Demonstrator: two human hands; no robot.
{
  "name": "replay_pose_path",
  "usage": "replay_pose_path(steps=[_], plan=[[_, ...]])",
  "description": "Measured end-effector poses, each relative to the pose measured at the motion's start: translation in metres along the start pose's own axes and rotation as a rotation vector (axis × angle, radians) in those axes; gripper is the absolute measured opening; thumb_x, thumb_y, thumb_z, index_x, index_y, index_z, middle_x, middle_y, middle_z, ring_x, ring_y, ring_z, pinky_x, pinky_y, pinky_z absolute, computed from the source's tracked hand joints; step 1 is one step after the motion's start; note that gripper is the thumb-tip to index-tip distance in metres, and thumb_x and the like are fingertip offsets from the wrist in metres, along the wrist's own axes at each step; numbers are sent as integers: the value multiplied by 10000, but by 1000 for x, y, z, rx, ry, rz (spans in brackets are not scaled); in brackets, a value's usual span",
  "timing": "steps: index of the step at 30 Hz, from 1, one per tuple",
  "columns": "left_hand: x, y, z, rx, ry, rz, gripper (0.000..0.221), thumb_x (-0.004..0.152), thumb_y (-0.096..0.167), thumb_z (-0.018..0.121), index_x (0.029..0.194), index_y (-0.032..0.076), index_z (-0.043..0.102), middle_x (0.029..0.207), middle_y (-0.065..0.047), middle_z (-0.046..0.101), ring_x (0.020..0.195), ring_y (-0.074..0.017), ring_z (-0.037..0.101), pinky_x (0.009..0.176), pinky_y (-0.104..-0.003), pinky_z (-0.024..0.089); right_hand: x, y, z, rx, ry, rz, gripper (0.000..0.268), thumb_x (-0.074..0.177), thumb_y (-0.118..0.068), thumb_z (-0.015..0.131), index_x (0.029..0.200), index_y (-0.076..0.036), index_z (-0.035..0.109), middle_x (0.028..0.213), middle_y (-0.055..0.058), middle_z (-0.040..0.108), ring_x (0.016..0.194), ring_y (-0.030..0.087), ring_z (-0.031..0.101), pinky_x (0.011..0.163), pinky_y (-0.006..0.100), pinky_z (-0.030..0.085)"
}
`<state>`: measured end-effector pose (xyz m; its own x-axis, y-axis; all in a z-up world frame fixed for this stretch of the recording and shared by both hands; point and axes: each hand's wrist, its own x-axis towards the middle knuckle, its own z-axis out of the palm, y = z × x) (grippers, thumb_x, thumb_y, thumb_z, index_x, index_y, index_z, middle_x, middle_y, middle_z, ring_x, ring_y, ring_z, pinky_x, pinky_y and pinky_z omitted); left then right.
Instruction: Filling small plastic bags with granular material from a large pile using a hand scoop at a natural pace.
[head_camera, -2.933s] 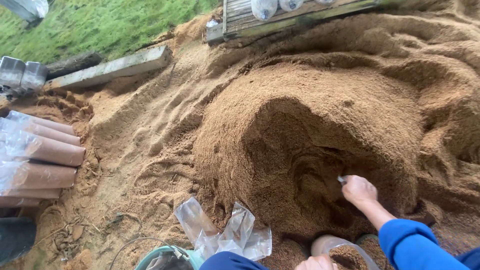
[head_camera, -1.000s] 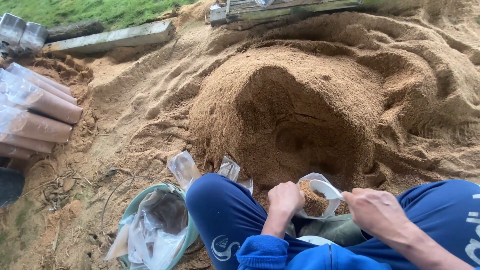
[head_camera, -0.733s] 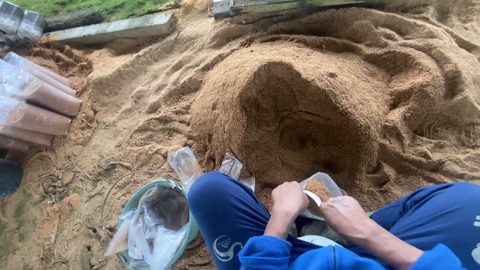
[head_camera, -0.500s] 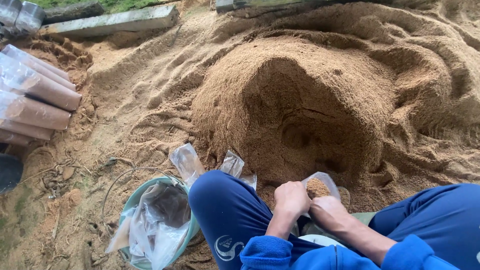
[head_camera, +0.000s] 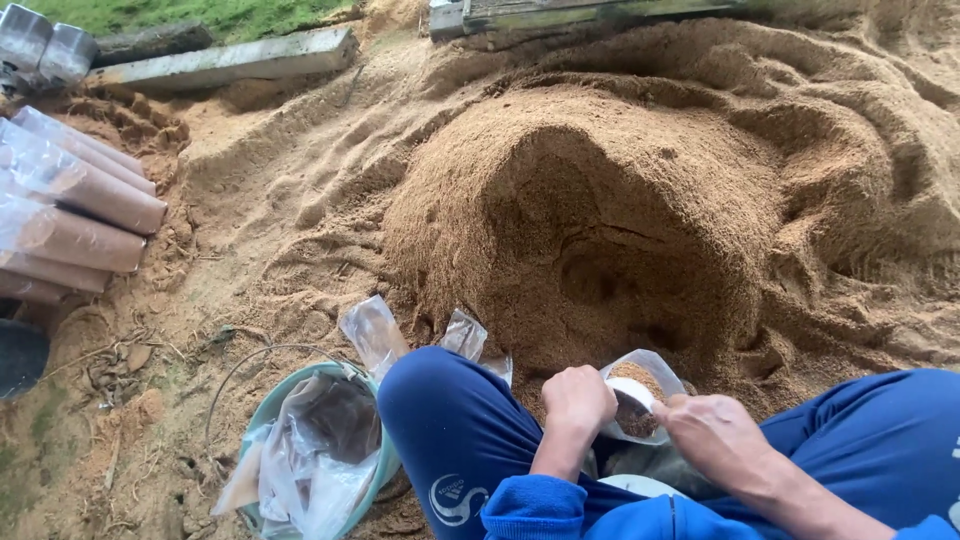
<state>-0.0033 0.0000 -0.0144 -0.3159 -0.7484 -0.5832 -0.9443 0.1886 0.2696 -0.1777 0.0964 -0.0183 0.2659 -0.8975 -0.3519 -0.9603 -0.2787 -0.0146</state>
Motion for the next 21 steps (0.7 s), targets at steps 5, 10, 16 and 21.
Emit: replay_pose_path(steps=[5, 10, 16, 21], plan=[[0, 0, 0, 31, -22, 21, 239, 894, 185, 677, 966, -21, 776, 839, -165, 763, 667, -258, 728, 604, -371, 577, 13, 0, -3, -59, 109, 65, 209, 867, -55, 600, 1065, -12, 650, 859, 89, 728, 564, 148, 720, 510, 257, 633], [-5, 0, -6, 88, -51, 56, 215, 879, 147, 679, 961, -26, 776, 811, -152, 759, 639, -223, 707, 606, -345, 573, 50, -3, 52, -22, -33, 53, 149, 886, -17, 561, 868, -12, 709, 783, 71, 736, 582, 111, 700, 539, 238, 636], [-6, 3, -6, 148, -34, 106, 212, 879, 143, 669, 961, -20, 776, 816, -164, 753, 648, -240, 709, 597, -374, 590, 66, -1, 70, 7, -11, 20, 212, 918, -70, 538, 874, -4, 735, 764, 107, 751, 545, 154, 701, 477, 289, 612], [-7, 1, -7, 81, -60, 70, 243, 907, 155, 638, 996, -25, 774, 833, -155, 760, 660, -240, 717, 608, -349, 576, 18, -20, -63, 893, -239, 545, 444, 961, -276, 368, 946, -71, 762, 920, 57, 770, 801, 141, 698, 790, 241, 584]])
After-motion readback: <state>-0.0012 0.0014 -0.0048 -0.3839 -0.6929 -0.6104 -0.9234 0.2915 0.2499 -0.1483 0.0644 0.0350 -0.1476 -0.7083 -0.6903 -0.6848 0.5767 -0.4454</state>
